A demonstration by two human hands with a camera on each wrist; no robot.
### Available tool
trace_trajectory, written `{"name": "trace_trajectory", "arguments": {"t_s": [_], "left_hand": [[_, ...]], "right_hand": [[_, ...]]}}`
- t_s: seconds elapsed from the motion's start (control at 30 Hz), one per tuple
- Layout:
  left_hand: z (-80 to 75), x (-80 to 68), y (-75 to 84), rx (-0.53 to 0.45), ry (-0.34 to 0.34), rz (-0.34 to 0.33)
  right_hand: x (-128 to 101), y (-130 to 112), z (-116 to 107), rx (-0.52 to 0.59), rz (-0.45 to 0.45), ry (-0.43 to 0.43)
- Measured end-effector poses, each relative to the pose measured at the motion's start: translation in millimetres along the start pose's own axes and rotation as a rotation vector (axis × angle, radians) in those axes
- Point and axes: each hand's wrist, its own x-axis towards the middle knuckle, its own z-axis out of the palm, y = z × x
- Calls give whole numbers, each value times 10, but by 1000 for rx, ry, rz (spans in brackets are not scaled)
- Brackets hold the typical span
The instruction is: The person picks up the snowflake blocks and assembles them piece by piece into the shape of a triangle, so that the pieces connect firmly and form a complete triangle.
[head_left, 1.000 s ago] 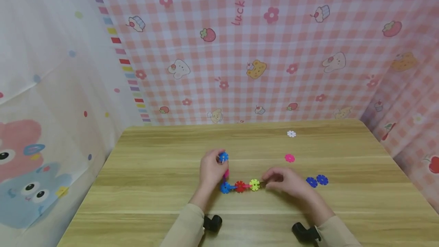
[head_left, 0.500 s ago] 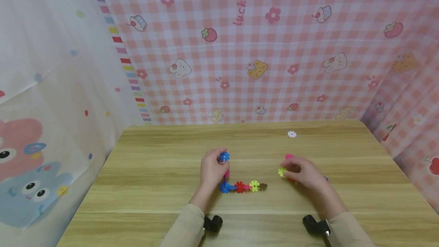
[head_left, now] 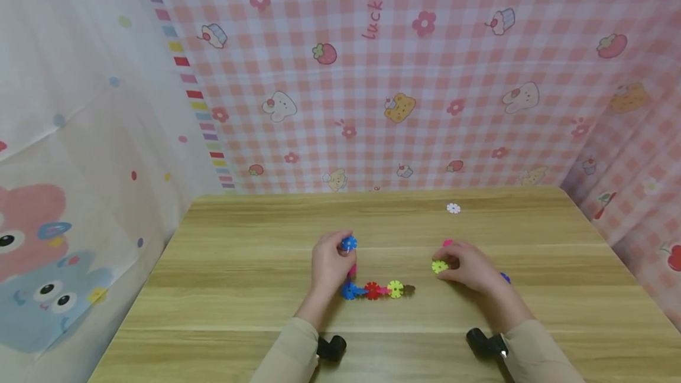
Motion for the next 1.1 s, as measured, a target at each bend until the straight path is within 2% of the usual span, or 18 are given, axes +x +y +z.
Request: {"name": "trace_trajectory", "arguments": {"t_s": [0.17, 0.33, 0.6, 0.9, 0.97, 1.1], "left_hand": [[2, 0, -5, -6, 3, -1], [9, -5, -12, -9, 12, 11], [7, -13, 12, -13, 22, 22], [19, -17, 10, -6, 13, 13], [20, -18, 14, -5, 13, 18], [25, -15, 19, -7, 17, 24]], "right_hand": [[24, -4, 7, 9, 0, 3], [59, -131, -2, 56, 51, 9], [222, -436, 49, 248, 74, -8], [480, -720, 204, 493, 177, -99], [539, -749, 255, 523, 191, -114], [648, -807, 329, 520, 144, -132]]}}
